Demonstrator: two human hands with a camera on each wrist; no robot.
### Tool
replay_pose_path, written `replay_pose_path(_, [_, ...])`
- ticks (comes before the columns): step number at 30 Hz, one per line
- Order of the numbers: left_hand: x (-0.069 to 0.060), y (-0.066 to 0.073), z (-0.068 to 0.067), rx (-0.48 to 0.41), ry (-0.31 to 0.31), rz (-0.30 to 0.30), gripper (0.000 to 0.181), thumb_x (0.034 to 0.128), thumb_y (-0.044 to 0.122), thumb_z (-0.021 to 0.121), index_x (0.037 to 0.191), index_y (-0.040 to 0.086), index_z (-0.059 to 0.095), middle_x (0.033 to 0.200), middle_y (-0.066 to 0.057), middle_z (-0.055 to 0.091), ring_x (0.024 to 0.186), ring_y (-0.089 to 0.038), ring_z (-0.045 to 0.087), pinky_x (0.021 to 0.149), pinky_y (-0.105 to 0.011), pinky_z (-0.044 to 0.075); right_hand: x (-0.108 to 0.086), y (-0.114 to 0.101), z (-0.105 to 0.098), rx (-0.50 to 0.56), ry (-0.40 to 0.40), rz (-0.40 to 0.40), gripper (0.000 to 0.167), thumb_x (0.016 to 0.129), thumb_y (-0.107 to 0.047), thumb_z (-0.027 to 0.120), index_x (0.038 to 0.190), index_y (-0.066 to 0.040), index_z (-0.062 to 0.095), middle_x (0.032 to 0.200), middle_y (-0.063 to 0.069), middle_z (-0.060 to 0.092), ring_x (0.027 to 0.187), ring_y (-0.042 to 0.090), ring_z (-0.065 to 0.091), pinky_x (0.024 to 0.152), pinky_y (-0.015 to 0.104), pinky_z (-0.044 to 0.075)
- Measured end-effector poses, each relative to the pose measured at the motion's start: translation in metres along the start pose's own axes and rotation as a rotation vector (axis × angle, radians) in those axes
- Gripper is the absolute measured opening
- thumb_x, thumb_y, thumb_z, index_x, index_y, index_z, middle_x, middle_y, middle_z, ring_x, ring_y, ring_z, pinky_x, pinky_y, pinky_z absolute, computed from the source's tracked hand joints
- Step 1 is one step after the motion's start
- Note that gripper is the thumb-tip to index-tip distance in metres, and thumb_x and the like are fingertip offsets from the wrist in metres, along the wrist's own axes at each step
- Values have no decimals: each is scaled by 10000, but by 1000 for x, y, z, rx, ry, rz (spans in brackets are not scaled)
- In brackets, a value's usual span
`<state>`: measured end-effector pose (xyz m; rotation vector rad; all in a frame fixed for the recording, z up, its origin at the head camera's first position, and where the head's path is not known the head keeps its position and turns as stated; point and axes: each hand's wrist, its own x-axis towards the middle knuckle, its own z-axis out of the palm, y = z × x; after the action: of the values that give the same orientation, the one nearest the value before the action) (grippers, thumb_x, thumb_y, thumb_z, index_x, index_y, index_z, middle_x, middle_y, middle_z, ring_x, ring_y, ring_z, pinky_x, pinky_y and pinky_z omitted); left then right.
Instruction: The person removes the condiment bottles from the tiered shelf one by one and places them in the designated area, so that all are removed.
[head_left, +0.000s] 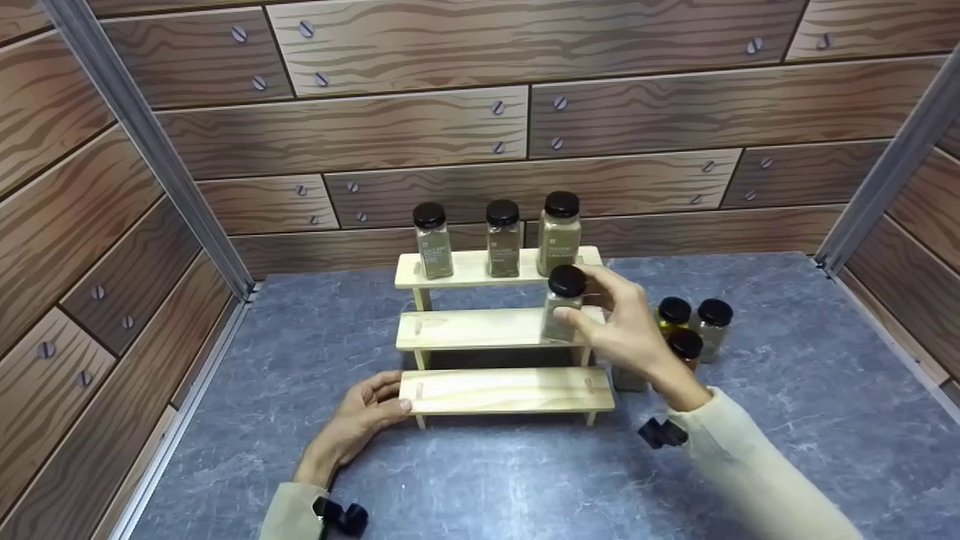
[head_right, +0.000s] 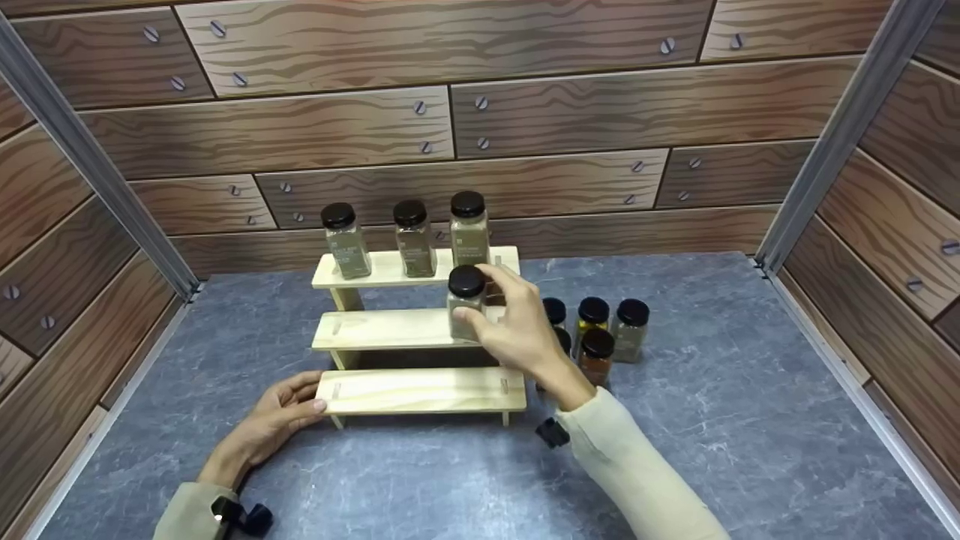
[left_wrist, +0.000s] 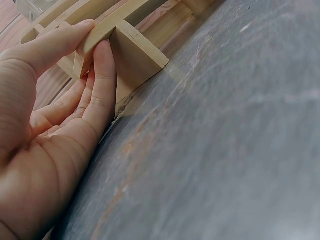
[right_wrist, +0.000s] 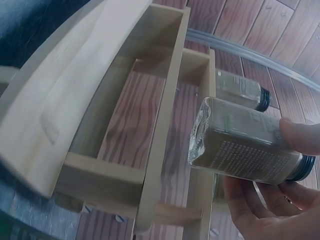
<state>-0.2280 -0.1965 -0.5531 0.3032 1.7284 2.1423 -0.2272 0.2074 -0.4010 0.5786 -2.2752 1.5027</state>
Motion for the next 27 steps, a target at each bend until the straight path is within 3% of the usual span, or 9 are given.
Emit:
replay_pose_path(8, [-1, 1, -1, 11, 0, -5, 709, 942, -29, 725, 1527, -176, 353, 1356, -125, 653, 1148, -212, 709, 1031, -318, 616, -5, 3, -15, -8, 19, 19, 548, 834, 25, 874, 1346, -7, 682, 1200, 132, 757, 1052, 158, 730, 959, 219, 616])
replay_pose_path(18, [0, -1, -1, 8, -9, -1, 692, 946, -31, 722, 1522, -173, 365, 1351, -124, 654, 1145, -217, 709, 1026, -322, 619, -8, 7, -36, -17, 61, -27, 571, 812, 90, 868, 1348, 24, 683, 1213, 185, 754, 1021, 57, 728, 928, 207, 627])
replay_pose_path(27, [2, -2, -1, 14, 7, -5, 713, 936, -30, 729, 1525, -177, 355, 1350, -132, 646, 1135, -202, 703, 998, -290, 623, -10, 9, -60, -38, 90, -37, 521, 819, 93, 865, 1308, 25, 698, 1128, 160, 772, 985, 61, 738, 928, 180, 615])
